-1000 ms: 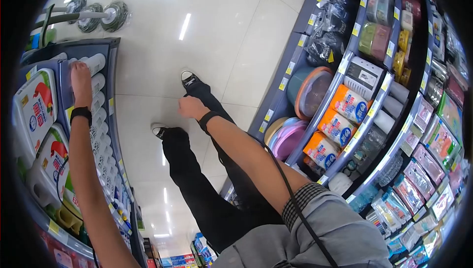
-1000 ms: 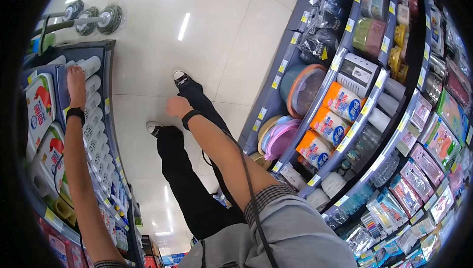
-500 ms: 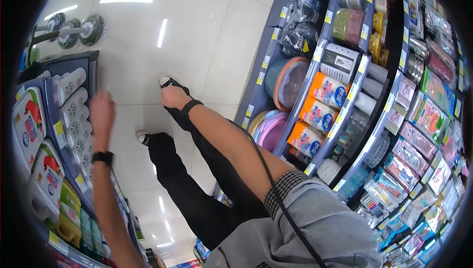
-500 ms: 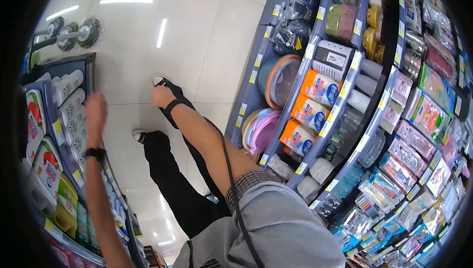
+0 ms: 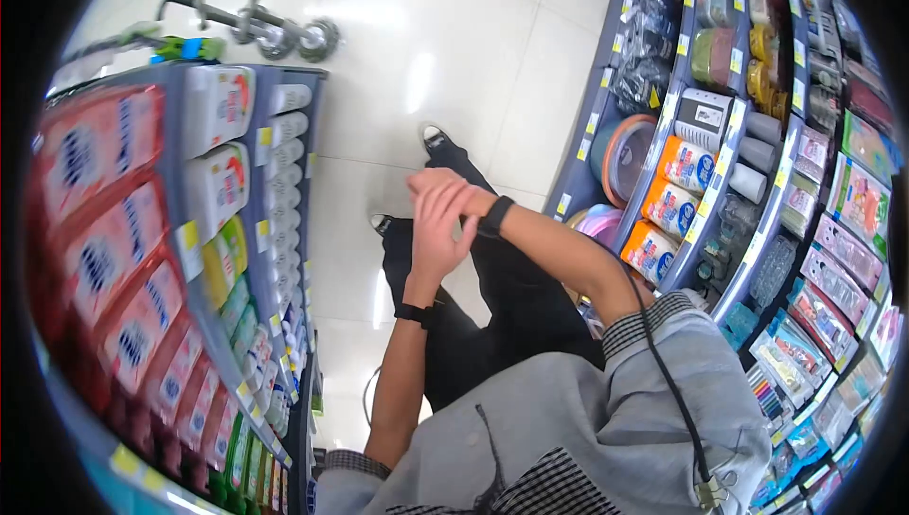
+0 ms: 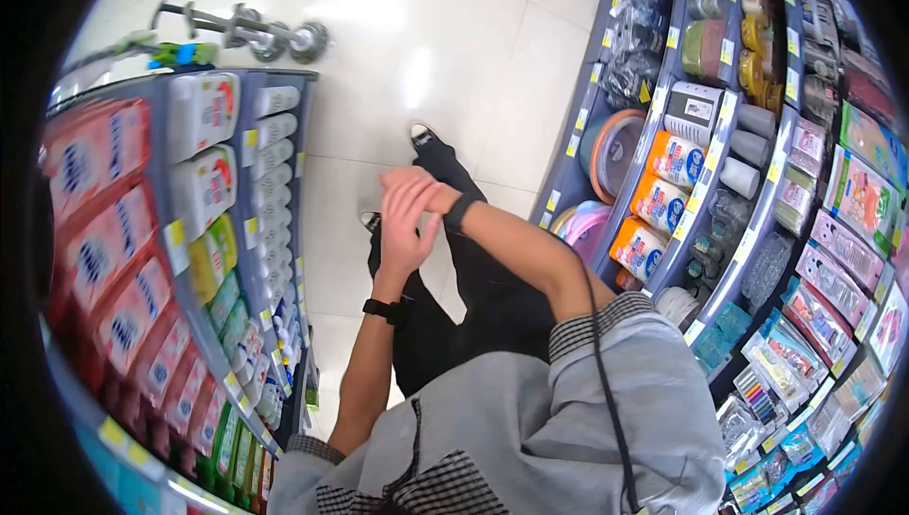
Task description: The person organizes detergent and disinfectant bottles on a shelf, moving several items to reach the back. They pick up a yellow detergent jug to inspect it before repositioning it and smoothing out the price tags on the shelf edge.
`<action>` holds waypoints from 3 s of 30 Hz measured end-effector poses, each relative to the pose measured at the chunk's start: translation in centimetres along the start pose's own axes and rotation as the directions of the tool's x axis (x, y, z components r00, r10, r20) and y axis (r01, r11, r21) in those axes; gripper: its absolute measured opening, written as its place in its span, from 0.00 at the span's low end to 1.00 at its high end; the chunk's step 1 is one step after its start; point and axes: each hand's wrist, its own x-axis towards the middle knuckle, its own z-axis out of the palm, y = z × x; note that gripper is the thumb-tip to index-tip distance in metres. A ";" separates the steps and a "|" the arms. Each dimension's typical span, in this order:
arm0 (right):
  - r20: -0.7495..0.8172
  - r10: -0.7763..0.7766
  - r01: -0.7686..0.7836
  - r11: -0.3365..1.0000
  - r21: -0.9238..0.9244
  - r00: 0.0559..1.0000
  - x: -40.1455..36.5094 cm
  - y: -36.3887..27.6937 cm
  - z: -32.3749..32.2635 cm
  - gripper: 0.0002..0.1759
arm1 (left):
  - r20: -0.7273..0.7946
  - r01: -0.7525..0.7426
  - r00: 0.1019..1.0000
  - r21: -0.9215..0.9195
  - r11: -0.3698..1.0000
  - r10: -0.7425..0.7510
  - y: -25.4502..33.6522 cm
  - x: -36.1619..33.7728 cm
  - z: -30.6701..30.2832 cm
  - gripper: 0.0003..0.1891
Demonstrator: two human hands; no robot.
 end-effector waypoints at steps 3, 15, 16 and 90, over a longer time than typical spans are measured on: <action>-0.047 -0.106 0.112 0.983 0.148 0.993 -3.3 -2.0 -3.7 0.10 | 0.018 -0.069 0.998 0.072 0.995 0.068 3.0 -1.8 -4.0 0.18; 0.114 -0.074 0.093 0.982 -0.165 0.991 -0.8 -4.0 -12.1 0.13 | -0.357 0.682 0.634 -0.161 0.713 -0.687 2.9 -18.8 -15.7 0.10; 0.300 -0.097 0.187 0.939 -0.289 0.949 1.0 -0.8 -11.8 0.13 | -0.424 0.730 0.531 -0.210 0.650 -0.734 2.9 -21.1 -14.7 0.11; 0.687 -0.312 0.701 0.082 0.708 -0.657 -46.0 -54.7 28.6 0.20 | -0.214 -0.493 -0.799 -0.302 0.816 -0.562 25.8 -73.3 -10.4 0.10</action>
